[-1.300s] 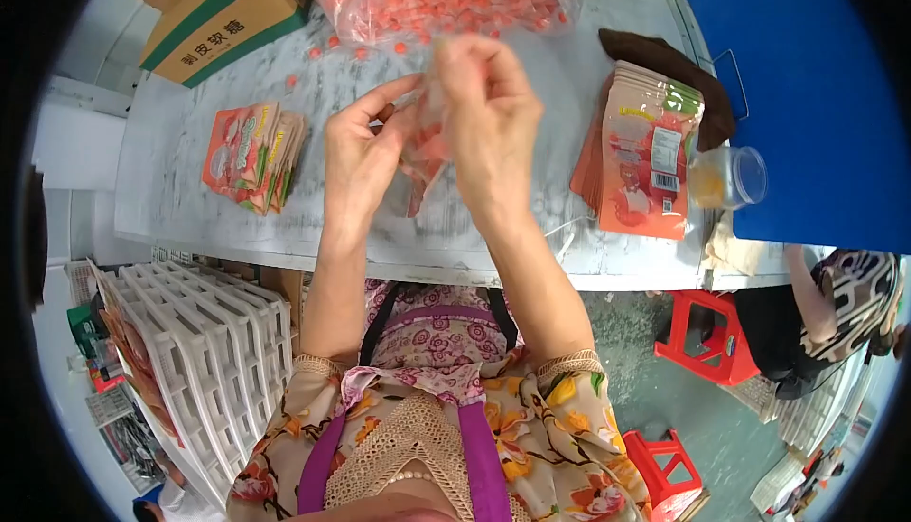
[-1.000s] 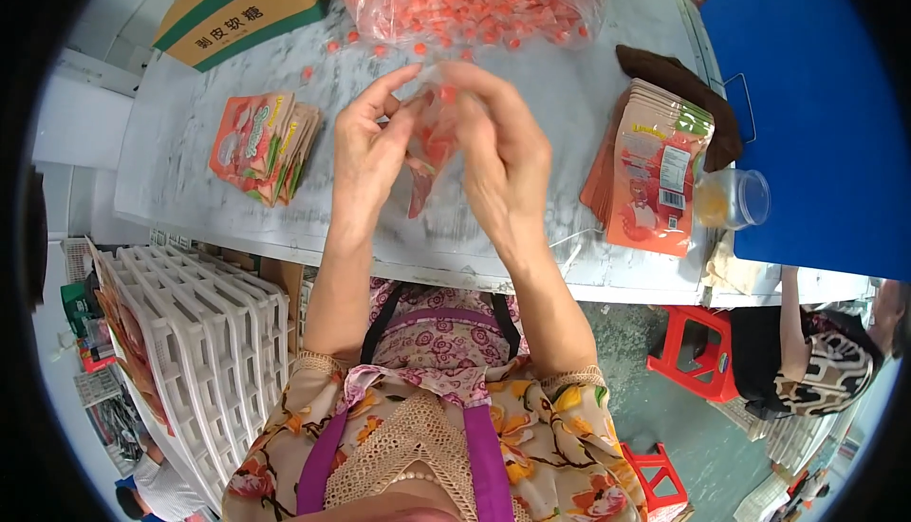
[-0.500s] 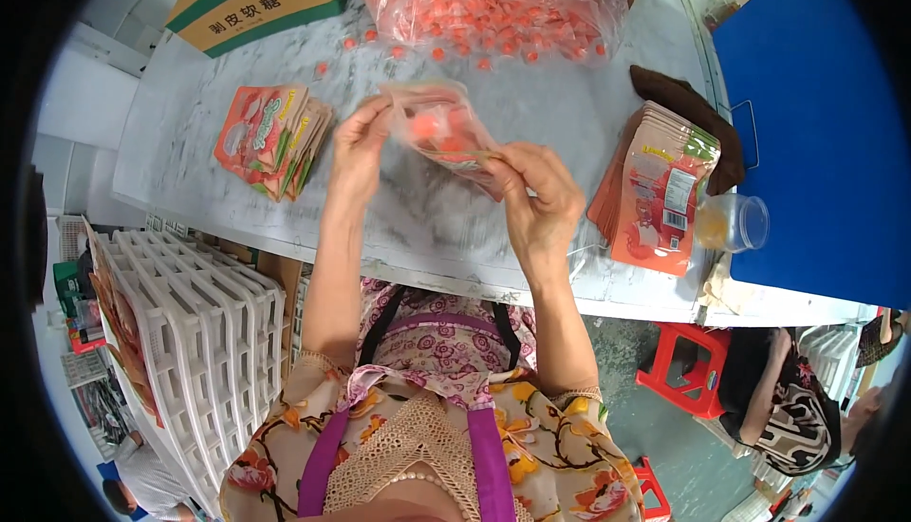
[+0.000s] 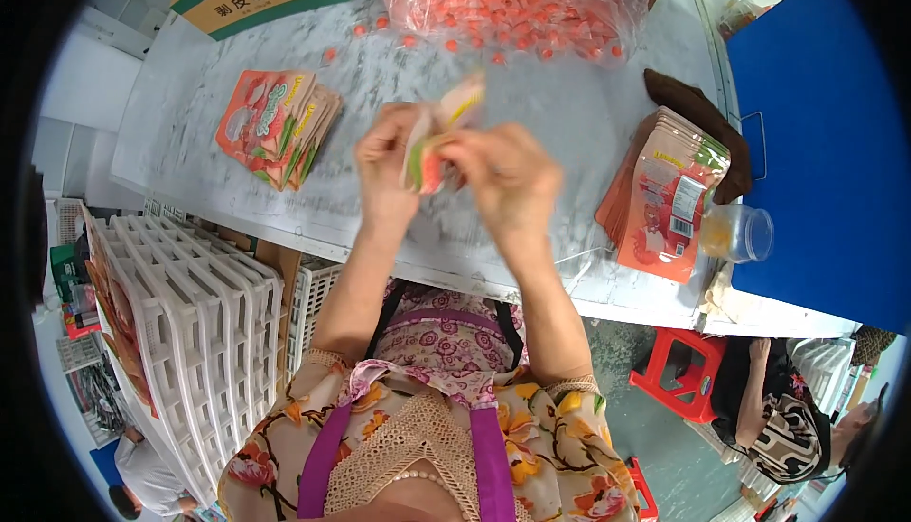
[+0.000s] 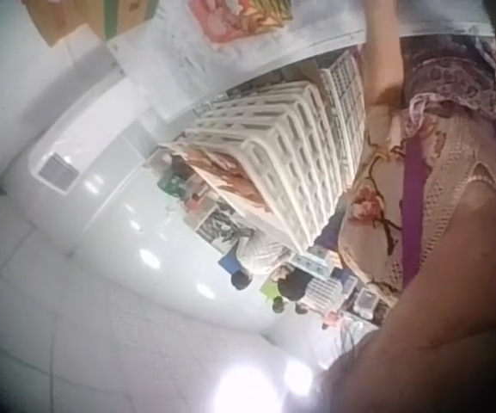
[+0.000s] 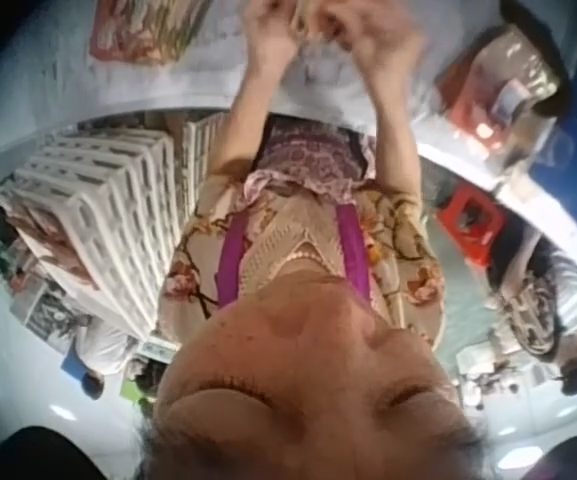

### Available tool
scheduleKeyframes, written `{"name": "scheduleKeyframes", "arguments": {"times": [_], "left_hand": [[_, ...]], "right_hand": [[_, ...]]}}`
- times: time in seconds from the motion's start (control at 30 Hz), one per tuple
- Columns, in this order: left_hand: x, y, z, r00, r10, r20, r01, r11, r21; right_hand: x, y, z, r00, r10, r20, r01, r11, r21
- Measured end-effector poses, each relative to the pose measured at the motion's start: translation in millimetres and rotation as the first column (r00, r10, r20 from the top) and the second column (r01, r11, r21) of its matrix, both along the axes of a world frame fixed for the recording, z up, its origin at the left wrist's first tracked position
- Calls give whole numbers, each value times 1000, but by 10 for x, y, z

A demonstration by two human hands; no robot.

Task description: Manually counting and placing small candies into plastic retail packets and sealing them.

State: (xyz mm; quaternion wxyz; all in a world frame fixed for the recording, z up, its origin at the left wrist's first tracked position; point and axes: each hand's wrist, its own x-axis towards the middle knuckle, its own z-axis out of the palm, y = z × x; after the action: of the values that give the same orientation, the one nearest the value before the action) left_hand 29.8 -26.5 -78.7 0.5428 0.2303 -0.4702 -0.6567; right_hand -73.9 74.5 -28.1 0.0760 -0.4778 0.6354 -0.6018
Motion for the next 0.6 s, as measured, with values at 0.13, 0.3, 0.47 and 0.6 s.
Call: {"name": "scheduleKeyframes", "arguments": {"times": [0.13, 0.3, 0.47, 0.6], "left_hand": [[289, -115, -136, 999, 5, 46, -9, 996, 83], [537, -233, -190, 997, -76, -12, 76, 995, 71], [550, -137, 154, 958, -269, 95, 267, 963, 31], [764, -236, 53, 913, -305, 270, 301, 952, 58]], "right_hand": [[-312, 132, -72, 991, -102, -86, 106, 993, 44], [-261, 223, -218, 988, -146, 56, 138, 983, 117], [-90, 130, -181, 992, 67, 107, -74, 996, 57], [47, 123, -131, 995, 84, -46, -80, 994, 80]]}}
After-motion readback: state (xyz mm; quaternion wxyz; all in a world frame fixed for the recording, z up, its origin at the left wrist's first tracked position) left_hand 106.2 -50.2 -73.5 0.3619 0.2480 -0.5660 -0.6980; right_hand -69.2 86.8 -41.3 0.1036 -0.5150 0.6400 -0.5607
